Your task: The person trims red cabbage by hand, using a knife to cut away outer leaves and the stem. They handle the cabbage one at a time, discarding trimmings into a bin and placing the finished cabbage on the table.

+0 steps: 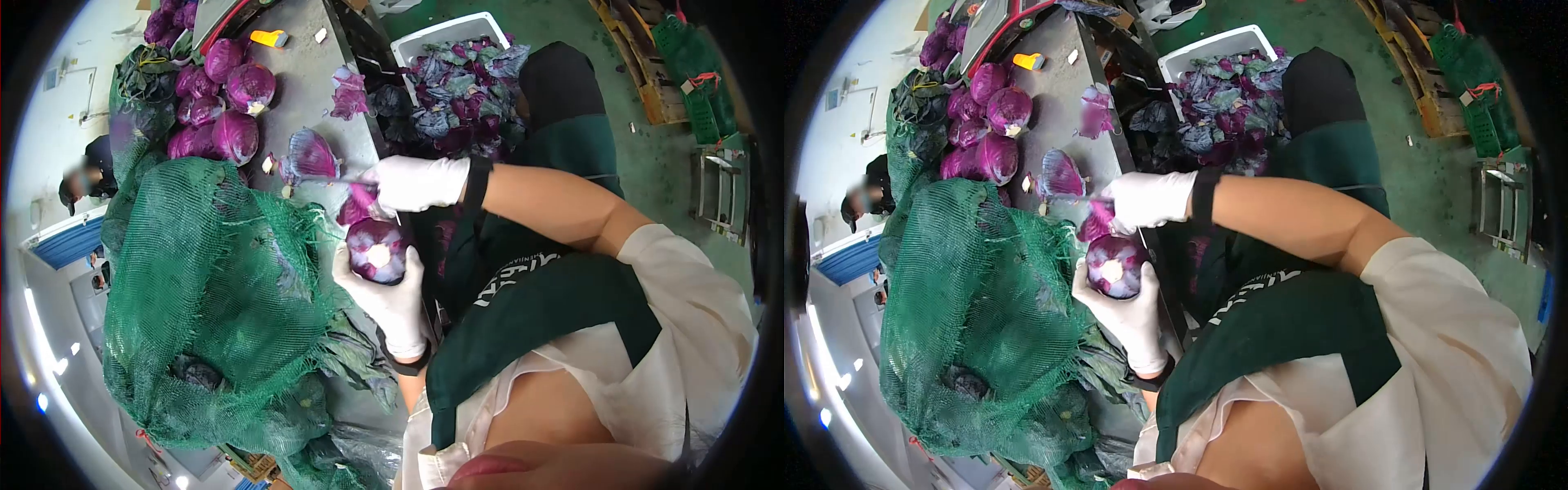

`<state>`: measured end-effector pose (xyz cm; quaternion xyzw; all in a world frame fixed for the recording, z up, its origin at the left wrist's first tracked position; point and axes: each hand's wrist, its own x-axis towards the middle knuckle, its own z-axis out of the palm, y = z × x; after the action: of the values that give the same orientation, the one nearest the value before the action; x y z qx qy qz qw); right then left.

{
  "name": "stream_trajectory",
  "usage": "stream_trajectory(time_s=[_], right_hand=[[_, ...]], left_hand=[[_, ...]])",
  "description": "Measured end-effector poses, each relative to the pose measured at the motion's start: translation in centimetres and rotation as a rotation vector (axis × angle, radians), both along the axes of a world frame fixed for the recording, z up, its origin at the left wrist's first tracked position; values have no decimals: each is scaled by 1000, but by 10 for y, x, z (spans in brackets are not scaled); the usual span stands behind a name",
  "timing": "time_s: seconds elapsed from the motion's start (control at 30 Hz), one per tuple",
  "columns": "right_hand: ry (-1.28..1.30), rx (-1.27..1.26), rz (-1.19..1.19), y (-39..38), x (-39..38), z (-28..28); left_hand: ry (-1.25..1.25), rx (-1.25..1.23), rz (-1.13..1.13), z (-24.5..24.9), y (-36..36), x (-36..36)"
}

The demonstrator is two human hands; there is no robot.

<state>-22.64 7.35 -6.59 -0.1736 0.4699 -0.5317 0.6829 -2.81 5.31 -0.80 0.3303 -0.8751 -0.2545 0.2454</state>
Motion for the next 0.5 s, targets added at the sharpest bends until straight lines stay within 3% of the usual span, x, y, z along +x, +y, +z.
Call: stream_trajectory(time_s=[0.03,0.07,0.13,0.2,0.27,0.33,0.37,0.4,0.43,0.5], right_hand=[[184,6,-4,14,-1,18],[289,-14,-24,12,-8,4],[2,-35,-338,32,-28,5],[223,-55,-371,42,-57,-10],[1605,-56,-686,44,-55,-23],[1523,-64,-620,52,-37,27],[1294,-148,-457,55,-28,52],[884,-304,-296,53,-17,55],[986,-412,-205,57,-4,69],[916,-487,-140,50,16,63]], left_hand=[[86,137,4,-1,-7,8],[179,271,8,-3,-12,15],[388,441,4,0,-15,23],[455,512,-3,7,-21,29],[462,523,-9,14,-23,27],[407,491,-102,15,-27,21],[373,485,-117,14,-27,20],[369,495,-133,14,-26,17],[347,449,-157,15,-25,15],[365,445,-206,19,-19,7]])
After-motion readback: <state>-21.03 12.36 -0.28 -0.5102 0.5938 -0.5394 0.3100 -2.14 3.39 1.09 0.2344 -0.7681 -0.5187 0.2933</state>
